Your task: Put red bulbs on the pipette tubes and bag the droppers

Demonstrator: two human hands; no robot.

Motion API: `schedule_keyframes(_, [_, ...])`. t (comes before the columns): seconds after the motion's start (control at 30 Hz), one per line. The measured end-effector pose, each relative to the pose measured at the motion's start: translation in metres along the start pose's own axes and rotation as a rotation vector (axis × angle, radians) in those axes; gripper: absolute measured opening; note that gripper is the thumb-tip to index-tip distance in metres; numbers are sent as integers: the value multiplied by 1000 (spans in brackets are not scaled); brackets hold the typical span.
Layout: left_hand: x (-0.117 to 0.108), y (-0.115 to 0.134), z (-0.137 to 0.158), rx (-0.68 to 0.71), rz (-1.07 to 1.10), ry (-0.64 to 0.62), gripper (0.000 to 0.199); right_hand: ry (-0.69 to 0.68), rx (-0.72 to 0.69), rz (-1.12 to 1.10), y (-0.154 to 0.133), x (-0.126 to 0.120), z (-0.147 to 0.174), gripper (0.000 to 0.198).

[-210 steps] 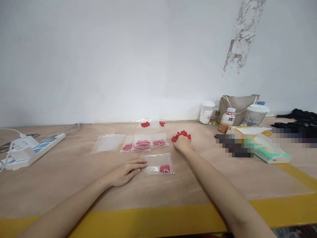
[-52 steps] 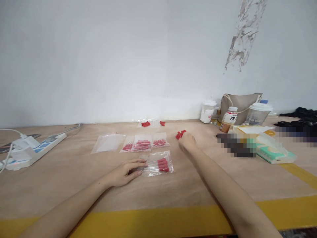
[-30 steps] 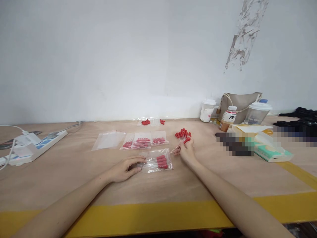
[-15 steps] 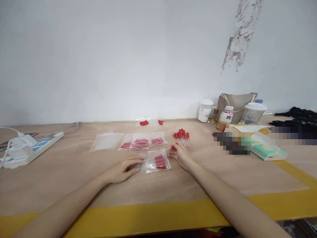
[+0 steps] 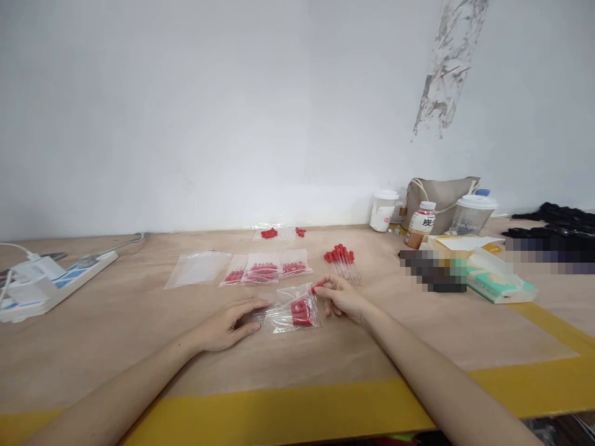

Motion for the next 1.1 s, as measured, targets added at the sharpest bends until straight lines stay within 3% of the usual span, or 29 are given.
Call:
schedule_keyframes(0.1, [0, 0, 0, 1, 0, 2, 40, 28, 5, 87, -1, 10, -1, 31])
schedule_keyframes(0.23, [0, -2, 1, -13, 5, 7, 40, -47, 42, 134, 0, 20, -4, 31])
schedule_keyframes(0.47, [0, 1, -1, 12, -14, -13, 37, 41, 72, 155, 6, 13, -9, 25])
schedule_keyframes(0.73, [0, -1, -1, -7, -26, -41, 34, -8, 86, 236, 2, 15, -6, 21])
schedule_keyframes(0.93, [0, -1, -1, 2, -11, -30, 34, 80, 57, 231, 4, 14, -8, 21])
schedule_keyframes(1.1, [1, -4, -2, -6, -23, -38, 35, 247, -32, 294, 6, 12, -14, 16])
Point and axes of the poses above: each hand's wrist, its own z-axis away from the middle knuckle, its own x-axis out of the palm, y = z × x, the point moved 5 cm from there along -z, towards the middle knuckle, and after that the axes turned 15 degrees about -y, right-handed, at the moved point
